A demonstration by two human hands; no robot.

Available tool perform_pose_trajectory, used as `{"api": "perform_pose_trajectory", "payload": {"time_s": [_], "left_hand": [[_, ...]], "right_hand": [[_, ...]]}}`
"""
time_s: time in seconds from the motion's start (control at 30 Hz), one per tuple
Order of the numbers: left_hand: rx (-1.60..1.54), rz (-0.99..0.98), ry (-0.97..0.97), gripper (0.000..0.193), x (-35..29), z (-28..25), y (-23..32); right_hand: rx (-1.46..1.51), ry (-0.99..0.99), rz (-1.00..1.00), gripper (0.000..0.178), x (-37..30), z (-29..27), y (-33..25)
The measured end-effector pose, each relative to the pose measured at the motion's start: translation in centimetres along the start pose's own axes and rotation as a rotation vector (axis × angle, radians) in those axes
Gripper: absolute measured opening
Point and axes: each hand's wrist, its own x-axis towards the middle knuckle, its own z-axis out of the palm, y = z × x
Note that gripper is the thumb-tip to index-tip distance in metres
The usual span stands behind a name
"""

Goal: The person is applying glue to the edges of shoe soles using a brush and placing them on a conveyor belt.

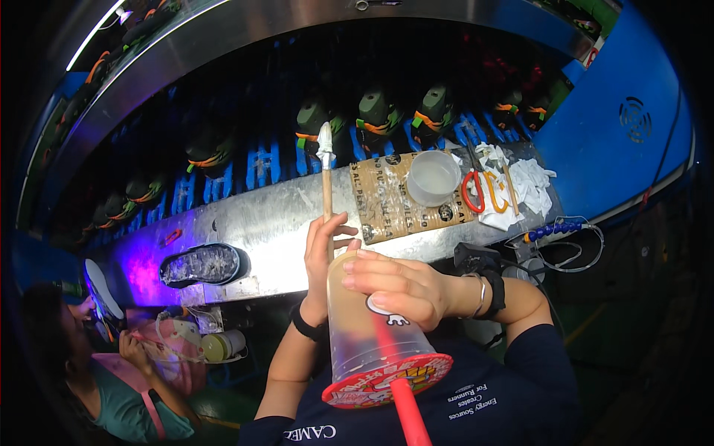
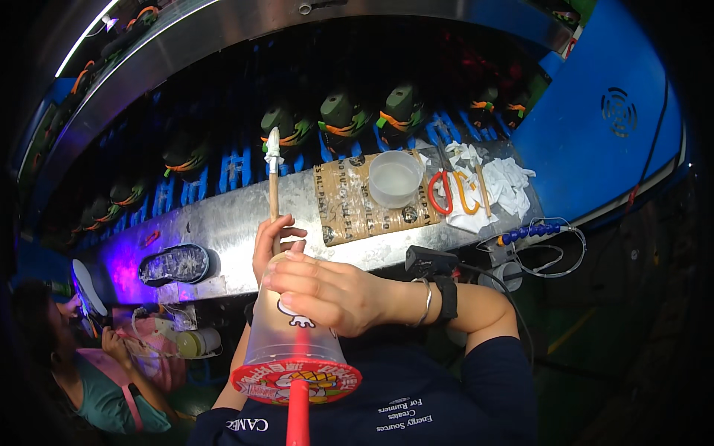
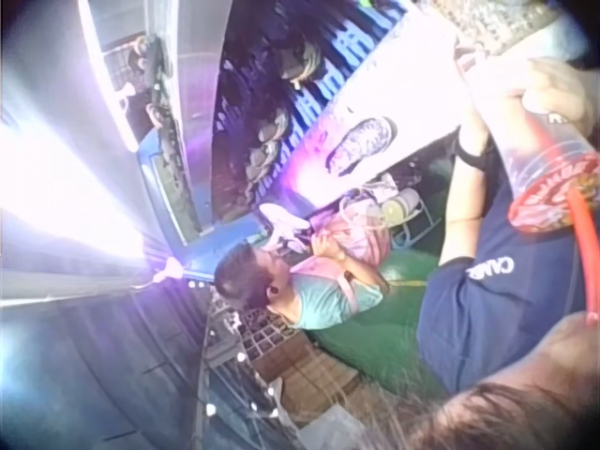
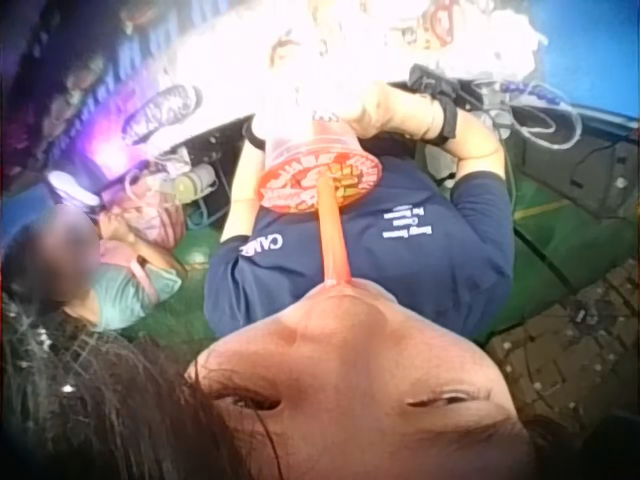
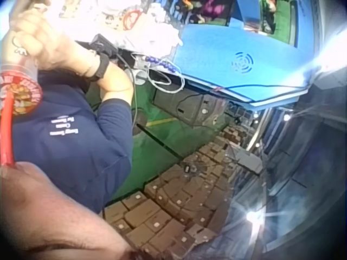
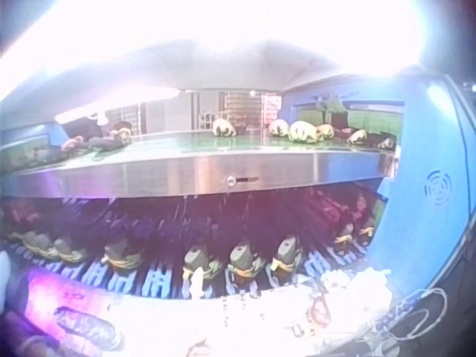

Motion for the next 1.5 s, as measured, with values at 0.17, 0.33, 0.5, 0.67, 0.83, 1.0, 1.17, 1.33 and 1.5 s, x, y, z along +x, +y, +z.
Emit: {"api": "perform_pose_trajectory", "payload": {"time_s": [0.17, 0.33, 0.5, 0.67, 0.83, 1.0, 1.17, 1.33, 1.5], "left_hand": [[-0.014, -0.001, -0.01, 0.037, 0.0, 0.1, -0.8], [-0.018, 0.006, -0.012, 0.037, 0.5, 0.4, -0.2], [-0.077, -0.003, -0.009, 0.038, 0.5, 0.3, -0.3], [-0.095, 0.053, -0.111, 0.055, -0.5, -0.3, -1.1], [0.156, 0.289, -0.21, 0.057, -0.9, 0.8, -0.3], [0.075, 0.233, -0.161, 0.055, -1.2, 0.4, 0.2], [0.161, 0.284, -0.157, 0.056, -0.6, 0.5, -0.3], [0.072, 0.16, -0.049, 0.05, -0.4, 0.1, -0.3], [0.018, 0.056, -0.039, 0.042, -0.5, -0.4, -0.6]], "right_hand": [[-0.006, 0.028, 0.015, 0.04, -0.1, -0.2, 0.2], [-0.023, 0.031, 0.045, 0.048, -0.2, -0.4, 0.4], [0.06, 0.018, 0.115, 0.054, -0.8, -0.6, 0.7], [0.81, 0.014, 1.195, 0.052, 1.6, -3.5, -2.4], [-0.223, -0.221, 0.526, 0.041, -0.6, -1.1, -1.6], [-0.089, -0.143, 0.587, 0.041, -0.6, -0.2, -1.2], [-0.048, -0.041, 0.675, 0.047, -1.8, -0.2, -0.5], [0.151, 0.009, 0.91, 0.043, -0.8, -2.6, -1.6], [-0.385, -0.245, 0.499, 0.021, -1.0, -3.5, -0.8]]}}
